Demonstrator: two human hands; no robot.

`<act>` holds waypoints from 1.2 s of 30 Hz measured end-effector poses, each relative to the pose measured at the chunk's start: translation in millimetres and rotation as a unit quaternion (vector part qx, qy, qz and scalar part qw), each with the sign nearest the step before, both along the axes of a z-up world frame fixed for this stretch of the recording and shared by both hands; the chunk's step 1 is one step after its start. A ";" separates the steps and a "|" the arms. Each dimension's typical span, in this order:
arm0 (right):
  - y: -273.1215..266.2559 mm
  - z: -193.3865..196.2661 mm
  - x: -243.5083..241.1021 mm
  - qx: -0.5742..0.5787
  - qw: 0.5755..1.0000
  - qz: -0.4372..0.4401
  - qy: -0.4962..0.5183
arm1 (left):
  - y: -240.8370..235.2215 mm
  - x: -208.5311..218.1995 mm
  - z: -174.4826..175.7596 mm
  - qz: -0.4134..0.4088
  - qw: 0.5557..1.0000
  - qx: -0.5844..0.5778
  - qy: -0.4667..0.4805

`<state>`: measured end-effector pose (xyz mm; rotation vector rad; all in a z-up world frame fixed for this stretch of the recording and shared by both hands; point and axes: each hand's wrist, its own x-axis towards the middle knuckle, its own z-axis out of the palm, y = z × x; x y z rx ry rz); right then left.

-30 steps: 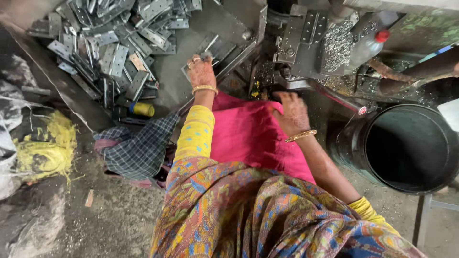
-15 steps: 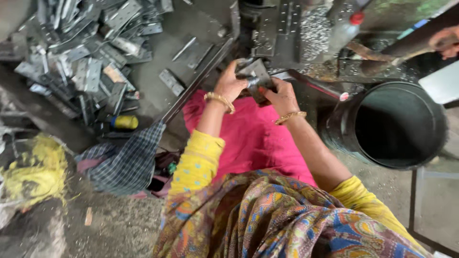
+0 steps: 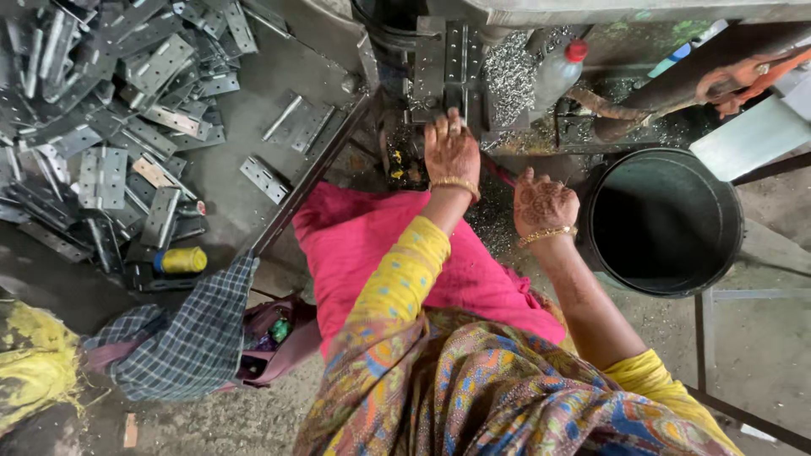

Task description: The person assembles metal hinges by placing components into a machine and using a hand-operated lever to press them together.

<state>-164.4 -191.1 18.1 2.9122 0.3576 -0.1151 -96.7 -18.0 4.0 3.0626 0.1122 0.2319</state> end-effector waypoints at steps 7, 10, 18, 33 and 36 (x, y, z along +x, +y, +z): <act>-2.6 -70.7 -46.9 0.157 0.980 -0.120 0.034 | -1.8 32.5 13.8 -0.003 0.991 0.102 0.087; -12.6 -101.8 -50.9 0.212 0.969 -0.114 0.051 | -0.1 24.0 -4.5 -0.003 0.997 0.070 -0.043; -25.3 -123.8 -42.5 0.257 0.960 -0.094 0.059 | 6.5 26.3 -0.9 -0.010 0.993 0.112 0.045; -17.6 -129.0 -27.9 0.254 0.952 -0.109 0.131 | 17.9 57.0 18.2 0.004 0.987 0.124 0.099; -35.5 -104.5 -25.4 0.210 0.962 -0.119 0.130 | 12.7 70.3 26.1 -0.024 0.979 0.116 0.166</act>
